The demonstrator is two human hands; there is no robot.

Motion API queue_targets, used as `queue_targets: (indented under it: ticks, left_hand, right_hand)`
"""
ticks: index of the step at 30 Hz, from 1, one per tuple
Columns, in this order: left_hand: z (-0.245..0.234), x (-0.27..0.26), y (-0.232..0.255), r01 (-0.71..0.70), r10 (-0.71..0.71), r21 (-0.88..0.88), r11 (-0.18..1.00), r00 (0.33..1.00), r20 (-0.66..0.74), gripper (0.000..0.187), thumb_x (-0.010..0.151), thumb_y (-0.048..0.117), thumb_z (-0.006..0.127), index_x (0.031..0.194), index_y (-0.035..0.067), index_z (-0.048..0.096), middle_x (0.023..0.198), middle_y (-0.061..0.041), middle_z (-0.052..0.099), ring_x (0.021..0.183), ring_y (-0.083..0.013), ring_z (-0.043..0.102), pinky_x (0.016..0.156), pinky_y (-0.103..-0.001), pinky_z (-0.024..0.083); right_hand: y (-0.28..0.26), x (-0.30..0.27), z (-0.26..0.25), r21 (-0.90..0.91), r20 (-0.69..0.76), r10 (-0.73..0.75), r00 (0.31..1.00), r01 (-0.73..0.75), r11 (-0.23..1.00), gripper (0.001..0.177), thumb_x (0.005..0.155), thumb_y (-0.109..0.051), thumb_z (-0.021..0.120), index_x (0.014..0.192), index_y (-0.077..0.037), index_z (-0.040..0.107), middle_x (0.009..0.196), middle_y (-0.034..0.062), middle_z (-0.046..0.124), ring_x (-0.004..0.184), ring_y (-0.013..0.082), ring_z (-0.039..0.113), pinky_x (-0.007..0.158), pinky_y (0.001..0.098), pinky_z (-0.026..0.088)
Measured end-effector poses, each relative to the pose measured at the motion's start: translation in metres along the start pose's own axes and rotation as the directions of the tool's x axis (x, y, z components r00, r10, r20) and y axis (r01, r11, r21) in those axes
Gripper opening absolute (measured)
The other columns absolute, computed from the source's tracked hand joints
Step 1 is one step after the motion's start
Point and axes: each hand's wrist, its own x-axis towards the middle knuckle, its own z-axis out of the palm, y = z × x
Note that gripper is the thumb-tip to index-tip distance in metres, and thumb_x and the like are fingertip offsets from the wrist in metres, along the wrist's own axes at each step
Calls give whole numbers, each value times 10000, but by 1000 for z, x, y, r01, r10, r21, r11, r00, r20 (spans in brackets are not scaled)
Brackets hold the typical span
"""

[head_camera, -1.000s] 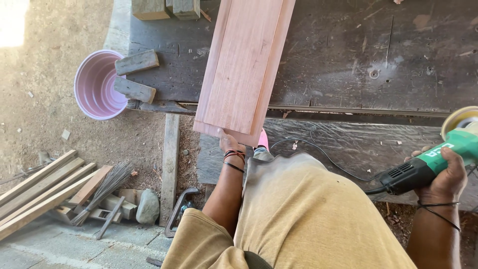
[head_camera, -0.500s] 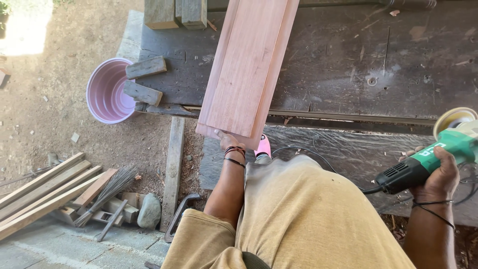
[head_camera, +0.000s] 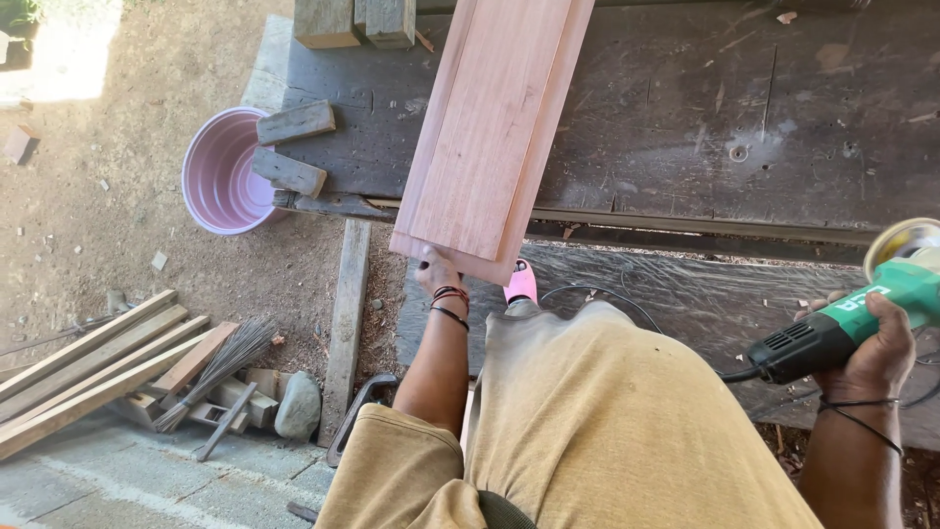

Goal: Sand the surface and edges of a wooden panel using a handheld power sander.

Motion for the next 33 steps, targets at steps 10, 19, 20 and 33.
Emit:
queue_targets:
  ticks: [10, 19, 20, 33]
  left_hand:
    - [-29, 89, 49, -416, 435, 278, 866, 900, -8, 411, 885, 364, 770, 1081, 8, 711, 1021, -100, 765, 870, -193, 716, 813, -344, 581]
    - [-53, 58, 93, -568, 255, 558, 606, 802, 540, 383, 889, 380, 782, 945, 6, 724, 852, -105, 760, 683, -169, 710, 632, -330, 593]
    - [-54, 61, 89, -590, 204, 543, 598, 766, 609, 383, 906, 381, 767, 966, 5, 737, 820, -102, 762, 653, -159, 713, 604, -322, 579]
    - [-63, 93, 65, -448, -308, 454, 770, 363, 880, 369, 1057, 300, 513, 886, -1, 640, 688, -105, 719, 595, -158, 712, 547, -289, 557]
  right_hand:
    - [2, -20, -4, -109, -67, 2, 998, -9, 994, 550, 1008, -244, 633, 1444, 20, 428, 1126, 115, 635, 1030, 290, 695, 924, 506, 594]
    - [40, -48, -3, -25, -95, 6, 995, -8, 1000, 400, 1053, -290, 624, 1305, -17, 476, 1088, 81, 607, 1085, 275, 690, 977, 512, 590]
    - [45, -53, 6, -36, -89, -14, 996, 11, 999, 396, 1046, -279, 622, 1297, -8, 480, 1073, 88, 602, 1035, 277, 674, 978, 523, 588]
    - [108, -172, 195, 26, -141, -14, 990, 17, 1000, 489, 1005, -258, 684, 1387, -29, 481, 1133, 124, 634, 1001, 294, 673, 912, 508, 574]
